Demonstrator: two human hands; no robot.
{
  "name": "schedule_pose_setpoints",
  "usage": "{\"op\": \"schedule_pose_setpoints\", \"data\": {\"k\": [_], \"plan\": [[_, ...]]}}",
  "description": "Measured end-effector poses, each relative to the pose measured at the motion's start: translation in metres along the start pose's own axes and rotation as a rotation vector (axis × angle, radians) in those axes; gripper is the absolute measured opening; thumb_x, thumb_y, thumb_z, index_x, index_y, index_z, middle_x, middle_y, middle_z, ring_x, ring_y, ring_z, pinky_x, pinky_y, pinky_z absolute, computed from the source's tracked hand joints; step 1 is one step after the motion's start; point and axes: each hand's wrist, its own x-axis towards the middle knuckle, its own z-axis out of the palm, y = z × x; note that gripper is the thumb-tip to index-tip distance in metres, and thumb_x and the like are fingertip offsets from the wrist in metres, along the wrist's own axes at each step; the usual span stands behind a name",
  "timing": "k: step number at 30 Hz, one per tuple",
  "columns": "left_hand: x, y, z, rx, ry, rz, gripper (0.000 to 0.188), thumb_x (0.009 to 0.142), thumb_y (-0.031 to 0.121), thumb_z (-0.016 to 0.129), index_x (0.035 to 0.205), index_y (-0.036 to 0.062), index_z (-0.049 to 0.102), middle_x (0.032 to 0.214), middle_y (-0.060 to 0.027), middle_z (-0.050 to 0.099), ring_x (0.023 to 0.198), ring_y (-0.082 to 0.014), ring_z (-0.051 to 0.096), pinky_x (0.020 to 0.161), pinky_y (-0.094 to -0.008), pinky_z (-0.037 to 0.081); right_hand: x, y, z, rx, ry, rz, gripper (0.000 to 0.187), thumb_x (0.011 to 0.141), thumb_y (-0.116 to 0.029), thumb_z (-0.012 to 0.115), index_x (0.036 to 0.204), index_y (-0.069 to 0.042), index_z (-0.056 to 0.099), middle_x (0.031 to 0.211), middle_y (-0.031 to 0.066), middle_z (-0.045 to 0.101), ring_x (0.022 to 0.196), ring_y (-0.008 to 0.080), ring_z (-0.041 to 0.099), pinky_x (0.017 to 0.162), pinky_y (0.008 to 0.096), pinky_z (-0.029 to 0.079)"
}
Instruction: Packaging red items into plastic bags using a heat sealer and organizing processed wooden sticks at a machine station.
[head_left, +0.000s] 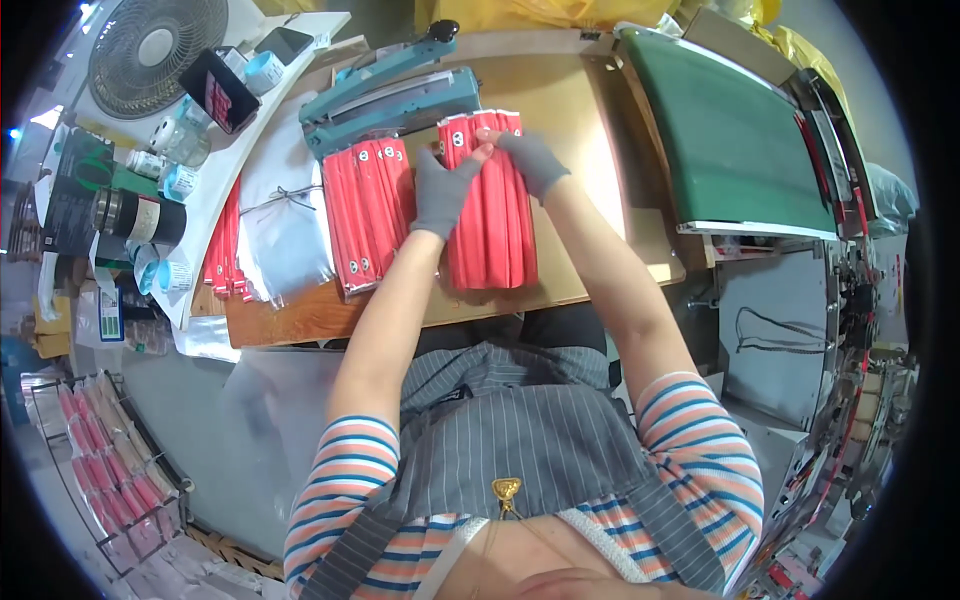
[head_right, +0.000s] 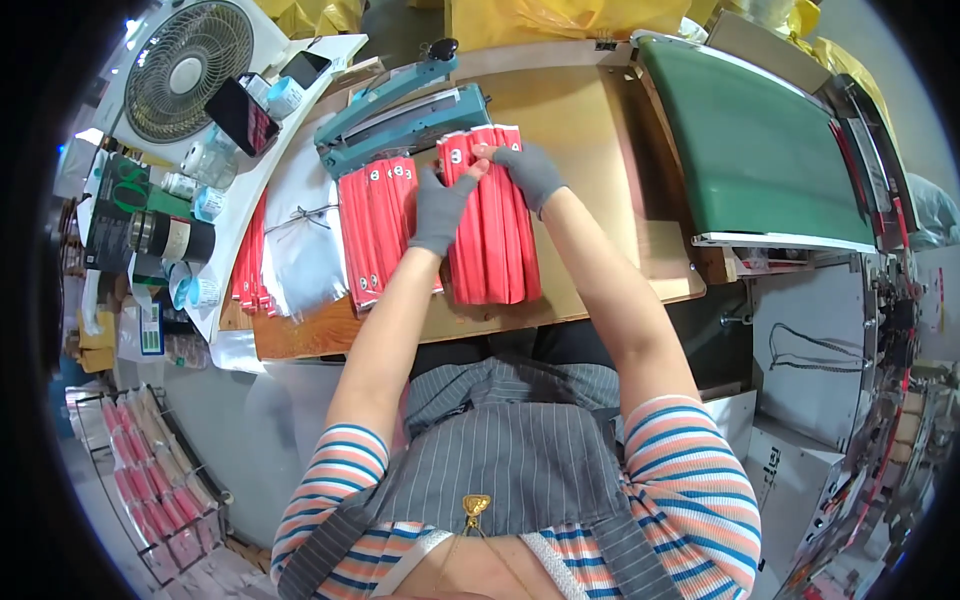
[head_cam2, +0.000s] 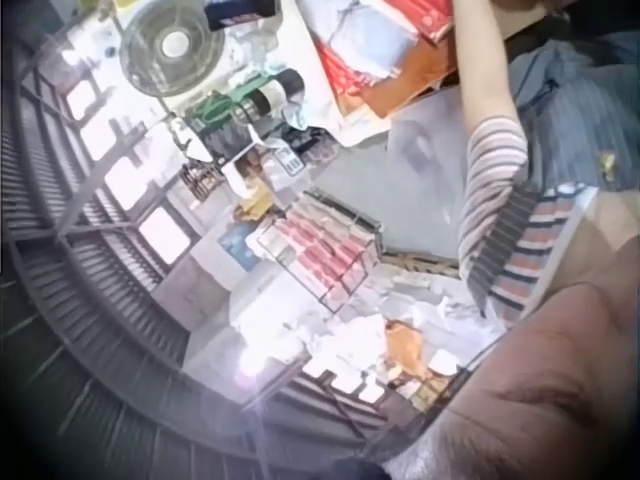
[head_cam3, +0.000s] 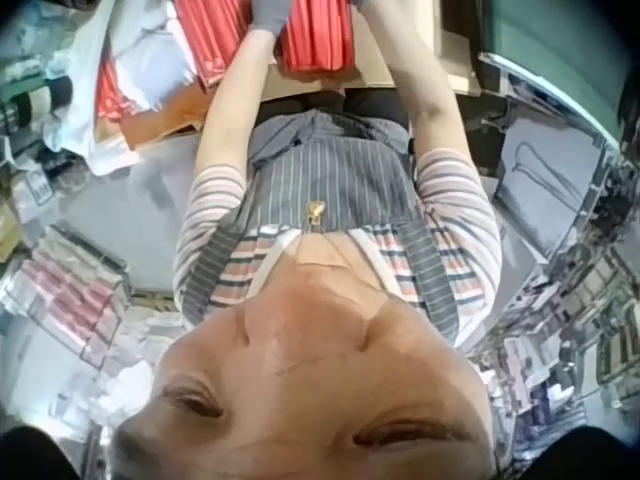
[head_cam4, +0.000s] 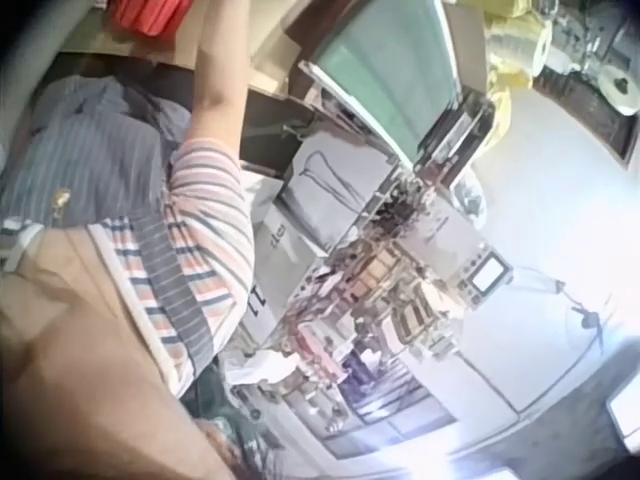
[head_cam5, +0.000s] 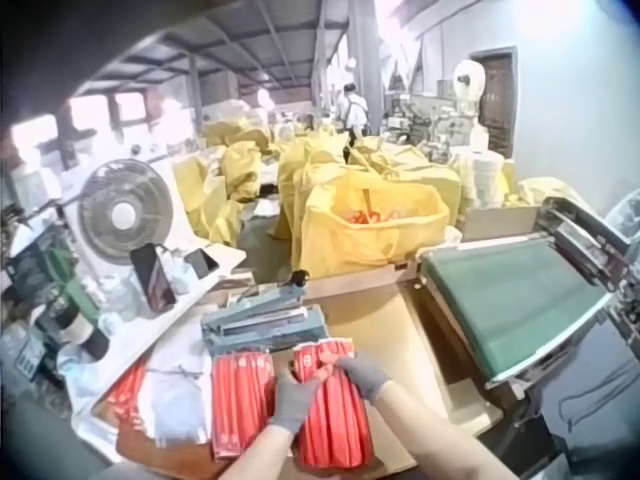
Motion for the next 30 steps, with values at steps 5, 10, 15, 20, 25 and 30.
{"op": "schedule_pose_setpoints", "data": {"k": [5,10,15,20,25,30], "plan": [[0.007,-0.025,0.013,0.336,0.323,0.494,0.048,0.071,0.037,0.075,0.099,0.0028,0.054,0.098,-0.0164,0.055,0.108,-0.0337,0.046,0.090,-0.0454,0.040,0.021,0.021,-0.014,-0.097,0.128,0.031,0.029,0.080,-0.023,0.069,0.099,-0.001,0.064,0.088,0.0077,0.066,0.076,0.0180,0.065,0.067,0.0321,0.053],[0.023,-0.027,0.009,0.599,0.095,0.502,0.027,0.071,0.029,0.071,0.076,0.0057,0.058,0.091,-0.0135,0.058,0.099,-0.0325,0.052,0.086,-0.0421,0.042,0.027,0.018,-0.006,-0.212,0.064,-0.104,0.038,0.074,-0.030,0.073,0.097,0.000,0.064,0.089,0.0100,0.066,0.078,0.0168,0.063,0.072,0.0303,0.050],[0.032,-0.018,0.004,0.462,-0.064,0.173,0.021,0.072,0.028,0.066,0.080,0.0087,0.061,0.092,-0.0134,0.059,0.095,-0.0324,0.052,0.087,-0.0443,0.040,0.051,0.044,-0.025,-0.589,0.236,-0.487,0.053,0.076,-0.038,0.070,0.108,0.002,0.057,0.098,0.0159,0.064,0.087,0.0230,0.062,0.076,0.0330,0.049],[0.025,-0.025,0.004,0.738,0.128,0.293,0.044,0.067,0.037,0.072,0.094,0.0070,0.055,0.096,-0.0126,0.055,0.095,-0.0321,0.051,0.083,-0.0434,0.041,0.038,0.045,-0.022,-1.050,0.450,-0.765,0.058,0.082,-0.035,0.064,0.123,0.002,0.046,0.101,0.0166,0.061,0.093,0.0248,0.061,0.082,0.0333,0.047],[0.022,-0.035,0.001,0.750,0.272,0.413,0.046,0.069,0.042,0.072,0.092,0.0067,0.055,0.093,-0.0108,0.054,0.092,-0.0306,0.051,0.082,-0.0435,0.040,0.031,0.038,-0.032,-1.051,0.493,-0.809,0.054,0.084,-0.034,0.062,0.122,0.001,0.047,0.102,0.0167,0.062,0.093,0.0240,0.061,0.082,0.0334,0.047],[0.017,-0.040,-0.010,0.774,0.163,0.415,0.041,0.070,0.038,0.068,0.088,0.0026,0.057,0.102,-0.0136,0.053,0.099,-0.0319,0.048,0.084,-0.0448,0.039,0.035,0.040,-0.049,-0.843,0.455,-0.774,0.047,0.088,-0.029,0.059,0.121,0.002,0.046,0.112,0.0190,0.059,0.101,0.0248,0.060,0.086,0.0328,0.046]]}}
